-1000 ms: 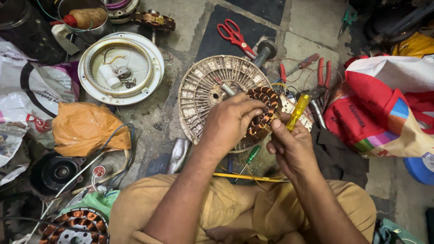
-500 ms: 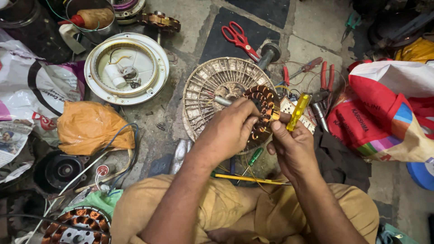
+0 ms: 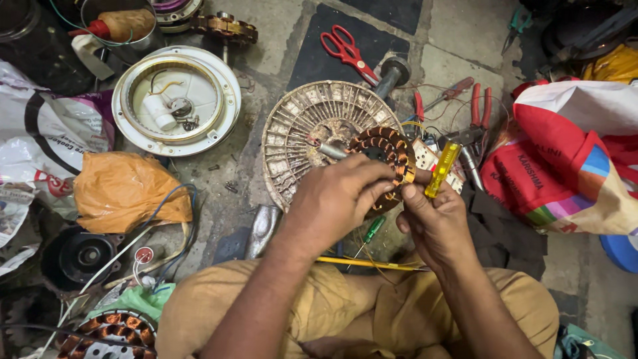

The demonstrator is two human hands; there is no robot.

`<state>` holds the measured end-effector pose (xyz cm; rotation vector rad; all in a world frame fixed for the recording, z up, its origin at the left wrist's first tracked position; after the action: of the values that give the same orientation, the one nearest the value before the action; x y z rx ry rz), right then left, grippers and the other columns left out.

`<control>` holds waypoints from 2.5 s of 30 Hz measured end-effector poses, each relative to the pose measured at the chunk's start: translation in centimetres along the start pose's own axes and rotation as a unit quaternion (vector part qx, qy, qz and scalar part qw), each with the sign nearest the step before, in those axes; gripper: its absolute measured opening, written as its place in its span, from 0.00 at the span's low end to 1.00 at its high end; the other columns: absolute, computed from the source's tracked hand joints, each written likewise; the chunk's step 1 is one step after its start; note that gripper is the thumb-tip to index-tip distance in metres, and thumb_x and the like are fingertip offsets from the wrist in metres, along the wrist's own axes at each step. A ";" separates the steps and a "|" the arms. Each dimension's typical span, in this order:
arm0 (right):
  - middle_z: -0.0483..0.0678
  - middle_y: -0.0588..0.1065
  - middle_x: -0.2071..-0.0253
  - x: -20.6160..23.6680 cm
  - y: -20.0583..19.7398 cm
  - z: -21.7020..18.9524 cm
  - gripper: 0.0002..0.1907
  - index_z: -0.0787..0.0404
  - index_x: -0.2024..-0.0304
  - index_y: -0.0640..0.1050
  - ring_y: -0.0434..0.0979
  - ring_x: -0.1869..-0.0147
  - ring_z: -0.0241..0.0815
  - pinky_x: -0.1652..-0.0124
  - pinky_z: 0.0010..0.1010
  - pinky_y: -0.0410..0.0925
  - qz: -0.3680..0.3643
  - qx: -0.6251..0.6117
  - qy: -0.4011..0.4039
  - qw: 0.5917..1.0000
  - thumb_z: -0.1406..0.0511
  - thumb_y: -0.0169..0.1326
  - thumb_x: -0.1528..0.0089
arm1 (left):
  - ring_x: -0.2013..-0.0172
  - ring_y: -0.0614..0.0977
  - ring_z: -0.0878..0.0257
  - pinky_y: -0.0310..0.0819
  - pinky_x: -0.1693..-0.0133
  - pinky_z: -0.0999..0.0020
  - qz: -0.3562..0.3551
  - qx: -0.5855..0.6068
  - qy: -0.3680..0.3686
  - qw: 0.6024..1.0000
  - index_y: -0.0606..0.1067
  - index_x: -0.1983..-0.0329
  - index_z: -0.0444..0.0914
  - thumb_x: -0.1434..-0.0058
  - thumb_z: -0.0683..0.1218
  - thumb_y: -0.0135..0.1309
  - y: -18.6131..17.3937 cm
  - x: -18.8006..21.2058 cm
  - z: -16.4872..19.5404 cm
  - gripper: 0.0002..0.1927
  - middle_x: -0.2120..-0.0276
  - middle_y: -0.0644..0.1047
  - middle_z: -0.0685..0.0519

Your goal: The person sits on the floor and works on a disassembled electric motor stator. They use a screwdriver to adjust the copper windings, a hammer to tap the rotor, and scissors to trim wires. The person also handles a multimeter and various loose wires during the repair process.

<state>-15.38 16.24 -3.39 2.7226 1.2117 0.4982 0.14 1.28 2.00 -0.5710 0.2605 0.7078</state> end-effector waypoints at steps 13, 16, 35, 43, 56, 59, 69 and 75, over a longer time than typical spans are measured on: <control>0.44 0.78 0.60 -0.1 1.5 -0.1 0.17 0.62 0.46 0.74 0.71 0.72 0.31 0.77 0.23 0.64 0.013 0.014 -0.019 1.000 0.67 0.61 0.37 | 0.60 0.80 0.43 0.73 0.61 0.49 -0.007 -0.006 -0.011 1.000 0.66 0.55 0.35 0.33 0.41 0.51 1.3 0.2 -0.3 0.08 0.59 0.73 0.43; 0.45 0.78 0.59 -0.3 1.7 -0.4 0.18 0.63 0.46 0.74 0.71 0.71 0.31 0.78 0.23 0.64 0.011 0.020 -0.021 1.000 0.67 0.60 0.37 | 0.60 0.80 0.41 0.73 0.60 0.48 0.005 -0.008 -0.025 1.000 0.66 0.54 0.34 0.34 0.41 0.51 1.3 0.1 -0.5 0.09 0.59 0.72 0.42; 0.43 0.78 0.59 -1.2 2.0 -0.8 0.18 0.63 0.46 0.76 0.71 0.71 0.29 0.77 0.23 0.64 0.002 0.032 -0.013 0.999 0.65 0.61 0.38 | 0.61 0.82 0.44 0.77 0.63 0.51 -0.010 -0.005 -0.051 0.999 0.72 0.52 0.40 0.33 0.43 0.52 0.3 0.2 -1.1 0.08 0.55 0.76 0.47; 0.43 0.77 0.60 -1.1 1.6 -0.8 0.17 0.62 0.47 0.76 0.71 0.70 0.30 0.77 0.23 0.64 -0.013 0.041 -0.020 0.999 0.65 0.61 0.37 | 0.64 0.82 0.45 0.76 0.63 0.51 -0.018 -0.026 -0.068 0.997 0.70 0.51 0.37 0.33 0.43 0.51 1.3 -0.1 -1.4 0.09 0.57 0.75 0.45; 0.43 0.77 0.61 -1.3 1.6 -0.6 0.16 0.62 0.48 0.77 0.72 0.69 0.30 0.77 0.23 0.65 -0.012 0.035 -0.023 0.999 0.66 0.61 0.37 | 0.56 0.79 0.47 0.73 0.55 0.54 0.067 0.086 -0.057 0.992 0.69 0.55 0.34 0.32 0.39 0.48 2.6 0.4 -2.0 0.05 0.56 0.73 0.45; 0.44 0.78 0.60 -1.3 1.9 -0.6 0.16 0.62 0.47 0.76 0.73 0.68 0.31 0.77 0.23 0.65 -0.013 0.037 -0.031 0.999 0.66 0.61 0.37 | 0.56 0.79 0.47 0.73 0.55 0.55 0.086 0.091 -0.070 0.990 0.70 0.56 0.34 0.32 0.39 0.49 2.6 0.5 -2.0 0.04 0.57 0.73 0.45; 0.45 0.79 0.59 -1.4 2.4 -0.5 0.18 0.63 0.46 0.77 0.74 0.68 0.31 0.76 0.23 0.65 -0.025 0.038 -0.032 0.998 0.65 0.61 0.37 | 0.59 0.83 0.49 0.77 0.59 0.57 0.094 0.054 -0.061 0.992 0.75 0.52 0.36 0.32 0.41 0.53 1.6 0.3 -1.8 0.08 0.58 0.78 0.46; 0.45 0.79 0.58 -1.5 1.8 -0.3 0.18 0.63 0.45 0.77 0.73 0.68 0.31 0.76 0.23 0.65 -0.020 0.038 -0.027 0.999 0.65 0.61 0.37 | 0.62 0.83 0.51 0.79 0.62 0.56 0.066 -0.056 -0.005 0.996 0.77 0.54 0.39 0.34 0.43 0.58 0.8 0.6 -1.0 0.07 0.59 0.77 0.49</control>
<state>-15.20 13.93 -3.07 2.7475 1.2944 0.3784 -0.03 1.54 0.60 -0.6613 0.2525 0.8572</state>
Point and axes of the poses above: each hand's wrist, its own x-axis away from the middle knuckle, its own y-axis out of the palm, z = x × y, the point moved 2 cm from there along -x, towards the middle knuckle
